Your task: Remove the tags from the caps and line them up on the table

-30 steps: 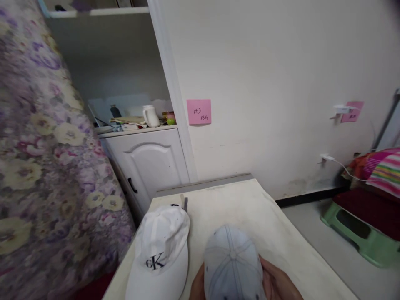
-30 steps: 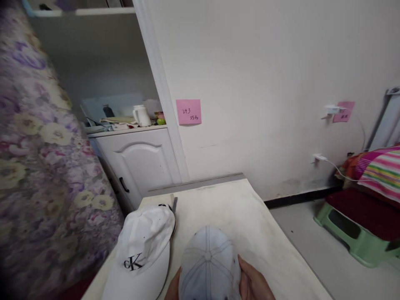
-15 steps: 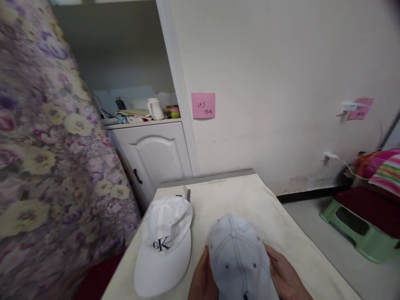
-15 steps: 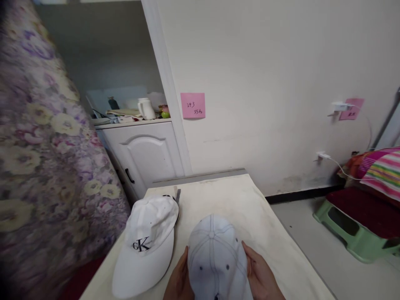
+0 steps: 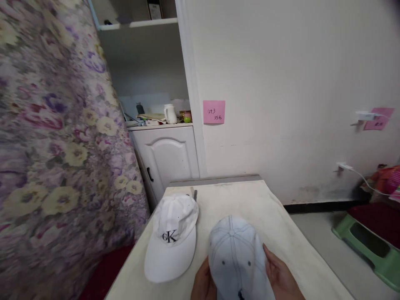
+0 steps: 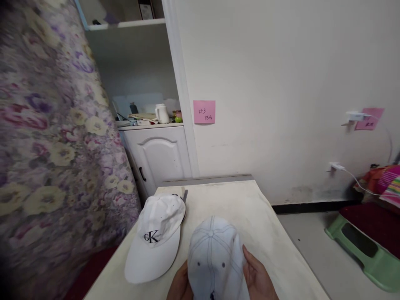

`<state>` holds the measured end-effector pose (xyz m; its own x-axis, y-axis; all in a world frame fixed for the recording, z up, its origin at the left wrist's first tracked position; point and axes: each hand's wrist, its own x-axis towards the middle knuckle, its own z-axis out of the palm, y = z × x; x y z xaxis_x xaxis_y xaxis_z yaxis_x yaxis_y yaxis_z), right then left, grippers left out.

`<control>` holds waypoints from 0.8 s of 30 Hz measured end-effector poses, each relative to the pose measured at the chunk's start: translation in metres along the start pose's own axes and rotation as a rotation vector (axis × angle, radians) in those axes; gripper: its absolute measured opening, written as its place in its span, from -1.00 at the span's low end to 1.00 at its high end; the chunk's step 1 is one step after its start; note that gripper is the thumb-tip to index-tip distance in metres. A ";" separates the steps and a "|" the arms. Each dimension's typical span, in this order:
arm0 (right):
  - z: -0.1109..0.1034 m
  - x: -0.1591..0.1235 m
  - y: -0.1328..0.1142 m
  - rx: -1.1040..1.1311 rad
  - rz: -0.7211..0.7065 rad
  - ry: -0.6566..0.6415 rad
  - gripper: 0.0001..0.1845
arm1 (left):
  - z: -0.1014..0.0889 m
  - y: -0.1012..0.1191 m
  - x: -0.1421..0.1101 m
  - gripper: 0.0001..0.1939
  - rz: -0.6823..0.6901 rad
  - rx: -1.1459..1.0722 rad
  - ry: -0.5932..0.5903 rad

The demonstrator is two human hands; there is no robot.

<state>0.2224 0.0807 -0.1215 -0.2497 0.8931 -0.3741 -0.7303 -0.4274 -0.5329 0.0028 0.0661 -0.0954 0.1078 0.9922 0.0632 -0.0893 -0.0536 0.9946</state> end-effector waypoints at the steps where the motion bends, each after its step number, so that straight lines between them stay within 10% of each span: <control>1: -0.001 0.000 0.001 0.017 0.016 -0.004 -0.51 | 0.000 0.000 0.000 -0.61 0.009 -0.008 -0.004; 11: -0.003 0.006 0.004 0.031 -0.058 -0.012 -0.49 | 0.002 -0.037 0.018 -0.50 -0.025 -0.044 0.039; 24: -0.028 0.000 0.018 -0.117 -0.063 0.040 -0.51 | 0.002 -0.001 0.004 -0.69 -0.098 -0.051 0.073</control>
<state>0.2266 0.0689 -0.1526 -0.1780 0.9136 -0.3657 -0.6639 -0.3858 -0.6406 0.0050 0.0701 -0.0956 0.0462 0.9980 -0.0427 -0.1326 0.0485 0.9900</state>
